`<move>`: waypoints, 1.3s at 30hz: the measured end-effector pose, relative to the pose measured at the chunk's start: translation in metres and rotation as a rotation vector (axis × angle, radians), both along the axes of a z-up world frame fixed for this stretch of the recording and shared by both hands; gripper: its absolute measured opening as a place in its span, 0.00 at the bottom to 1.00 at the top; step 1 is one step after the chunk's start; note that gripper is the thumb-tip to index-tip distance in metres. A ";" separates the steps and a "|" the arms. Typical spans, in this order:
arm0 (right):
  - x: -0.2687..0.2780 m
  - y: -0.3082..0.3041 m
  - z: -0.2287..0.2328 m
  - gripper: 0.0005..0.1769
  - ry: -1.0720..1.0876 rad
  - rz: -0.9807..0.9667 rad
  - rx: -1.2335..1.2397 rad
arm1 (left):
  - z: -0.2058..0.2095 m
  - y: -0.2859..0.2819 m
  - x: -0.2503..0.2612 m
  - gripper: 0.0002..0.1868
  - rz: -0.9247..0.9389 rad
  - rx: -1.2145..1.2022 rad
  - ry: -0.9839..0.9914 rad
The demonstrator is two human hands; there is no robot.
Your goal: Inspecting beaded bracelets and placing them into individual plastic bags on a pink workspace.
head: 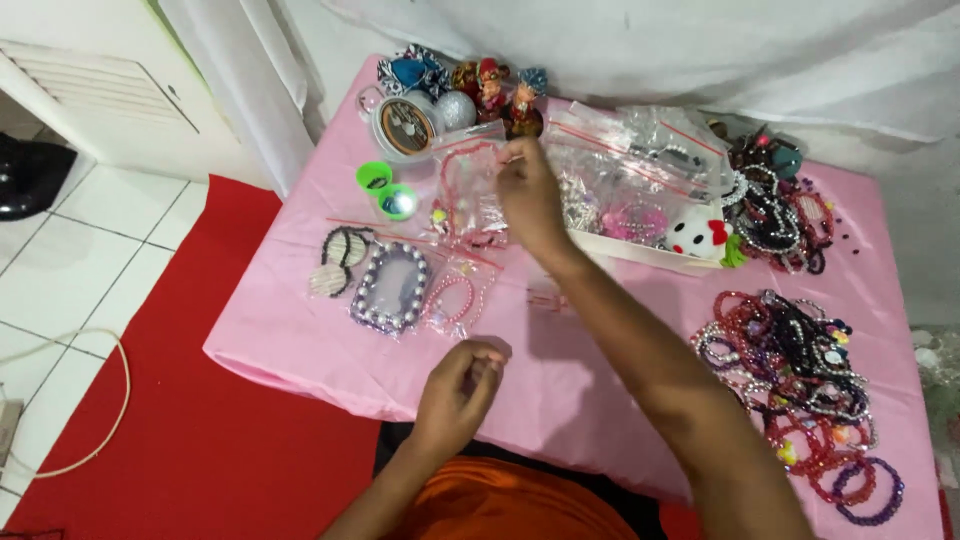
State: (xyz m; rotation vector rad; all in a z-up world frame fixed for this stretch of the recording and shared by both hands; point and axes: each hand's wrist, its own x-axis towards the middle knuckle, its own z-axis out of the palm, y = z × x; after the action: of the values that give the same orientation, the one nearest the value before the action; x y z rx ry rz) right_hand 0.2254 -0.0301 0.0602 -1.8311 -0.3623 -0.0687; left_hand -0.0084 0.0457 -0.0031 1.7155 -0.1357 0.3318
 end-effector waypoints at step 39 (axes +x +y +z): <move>-0.090 -0.159 -0.100 0.06 -0.630 0.186 -0.957 | -0.009 -0.006 -0.002 0.10 0.037 0.282 0.171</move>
State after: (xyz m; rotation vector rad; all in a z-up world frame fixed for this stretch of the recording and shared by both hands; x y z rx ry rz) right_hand 0.1349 -0.1893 -0.0398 -2.6806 -1.1555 -0.4043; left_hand -0.0105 0.0401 -0.0123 2.0193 -0.0264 0.1983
